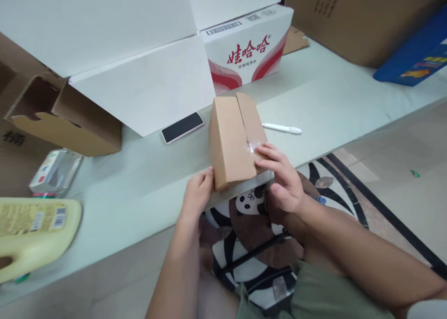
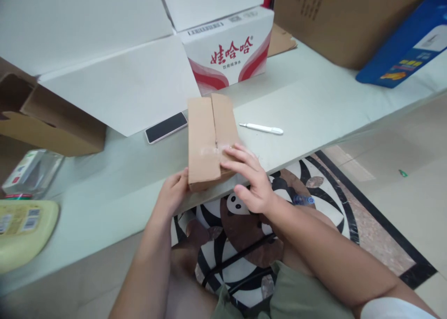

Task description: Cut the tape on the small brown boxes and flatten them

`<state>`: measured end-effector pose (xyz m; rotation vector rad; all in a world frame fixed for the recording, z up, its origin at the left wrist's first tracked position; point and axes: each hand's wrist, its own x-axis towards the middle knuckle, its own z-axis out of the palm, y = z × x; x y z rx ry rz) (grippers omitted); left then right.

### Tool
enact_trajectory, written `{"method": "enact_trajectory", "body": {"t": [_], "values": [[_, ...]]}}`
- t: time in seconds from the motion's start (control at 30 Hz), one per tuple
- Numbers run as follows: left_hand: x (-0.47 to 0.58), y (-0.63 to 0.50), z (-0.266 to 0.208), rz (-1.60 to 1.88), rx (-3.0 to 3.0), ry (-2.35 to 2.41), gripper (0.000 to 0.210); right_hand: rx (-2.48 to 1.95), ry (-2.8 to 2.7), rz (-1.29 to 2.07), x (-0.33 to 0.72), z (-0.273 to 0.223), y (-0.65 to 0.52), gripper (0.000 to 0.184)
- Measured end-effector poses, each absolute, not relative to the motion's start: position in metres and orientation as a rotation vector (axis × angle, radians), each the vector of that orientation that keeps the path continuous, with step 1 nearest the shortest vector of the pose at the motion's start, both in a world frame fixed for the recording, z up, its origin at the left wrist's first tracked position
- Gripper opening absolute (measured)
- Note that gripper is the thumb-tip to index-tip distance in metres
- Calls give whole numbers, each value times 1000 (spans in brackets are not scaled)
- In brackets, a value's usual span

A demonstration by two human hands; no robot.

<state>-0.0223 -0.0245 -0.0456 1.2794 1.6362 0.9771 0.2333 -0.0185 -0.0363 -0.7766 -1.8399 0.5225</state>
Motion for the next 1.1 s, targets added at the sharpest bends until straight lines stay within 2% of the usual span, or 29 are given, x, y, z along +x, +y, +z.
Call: {"method": "enact_trajectory", "body": {"t": [0.1, 0.17, 0.27, 0.37, 0.53, 0.77, 0.9, 0.97, 1.1], "values": [[-12, -30, -34, 1553, 1635, 1579, 53, -690, -1958, 496, 226, -32, -18, 47], [-3, -32, -29, 1694, 1888, 1301, 48, -634, -2010, 497, 221, -30, -17, 49], [13, -32, -28, 1744, 2009, 1186, 37, -685, -1973, 478, 223, -29, -6, 44], [23, -30, -30, 1783, 1992, 1185, 32, -1079, -1810, 339, 240, -36, 18, 38], [26, -30, -32, 1771, 2003, 1235, 32, -1857, -1765, 212, 271, -57, 55, 55], [26, -33, -30, 1731, 1992, 1197, 32, -2106, -1955, 264, 271, -45, 50, 37], [25, -35, -30, 1689, 2040, 1242, 33, -1882, -1760, 533, 266, -30, 33, 33], [26, -35, -30, 1688, 2068, 1264, 33, -1577, -1573, 761, 263, -23, 16, 36], [32, -37, -29, 1705, 2104, 1274, 32, -986, -1291, 1166, 258, -4, -24, 28]]}}
